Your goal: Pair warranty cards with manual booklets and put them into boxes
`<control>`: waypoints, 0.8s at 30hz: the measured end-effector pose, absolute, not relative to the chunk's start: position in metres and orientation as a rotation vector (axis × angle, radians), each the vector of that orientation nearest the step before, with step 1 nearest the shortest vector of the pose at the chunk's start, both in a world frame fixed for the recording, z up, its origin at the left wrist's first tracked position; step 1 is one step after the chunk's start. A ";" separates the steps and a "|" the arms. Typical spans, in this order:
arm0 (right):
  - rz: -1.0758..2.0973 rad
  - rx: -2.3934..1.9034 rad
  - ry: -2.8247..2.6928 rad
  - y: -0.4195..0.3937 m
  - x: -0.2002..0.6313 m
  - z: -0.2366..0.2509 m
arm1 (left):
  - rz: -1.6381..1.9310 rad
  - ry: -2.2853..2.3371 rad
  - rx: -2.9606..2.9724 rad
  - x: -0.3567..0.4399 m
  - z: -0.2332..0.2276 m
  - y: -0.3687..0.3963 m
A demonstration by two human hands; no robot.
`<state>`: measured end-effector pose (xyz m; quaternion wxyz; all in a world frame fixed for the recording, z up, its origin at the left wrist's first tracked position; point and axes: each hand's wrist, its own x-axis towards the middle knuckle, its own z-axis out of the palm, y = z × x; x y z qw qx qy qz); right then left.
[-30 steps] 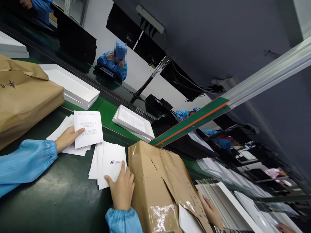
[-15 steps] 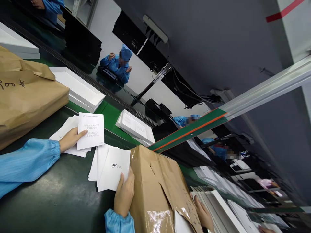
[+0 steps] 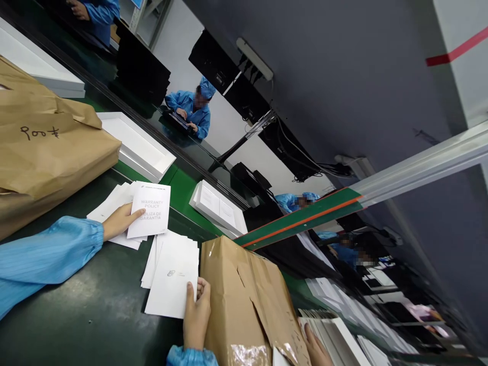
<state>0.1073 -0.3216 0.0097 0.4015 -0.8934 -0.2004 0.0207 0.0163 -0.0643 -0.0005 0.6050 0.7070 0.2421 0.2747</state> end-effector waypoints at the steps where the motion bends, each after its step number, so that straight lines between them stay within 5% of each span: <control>1: -0.007 -2.321 -0.527 -0.319 0.108 0.010 | 0.632 0.559 1.642 0.016 0.000 -0.065; 12: 0.123 -2.846 -0.675 -0.272 0.103 0.036 | 0.679 0.525 1.607 0.017 -0.005 -0.065; 24: -0.033 -2.622 -0.687 -0.287 0.128 0.065 | 0.698 0.564 1.637 0.015 0.000 -0.064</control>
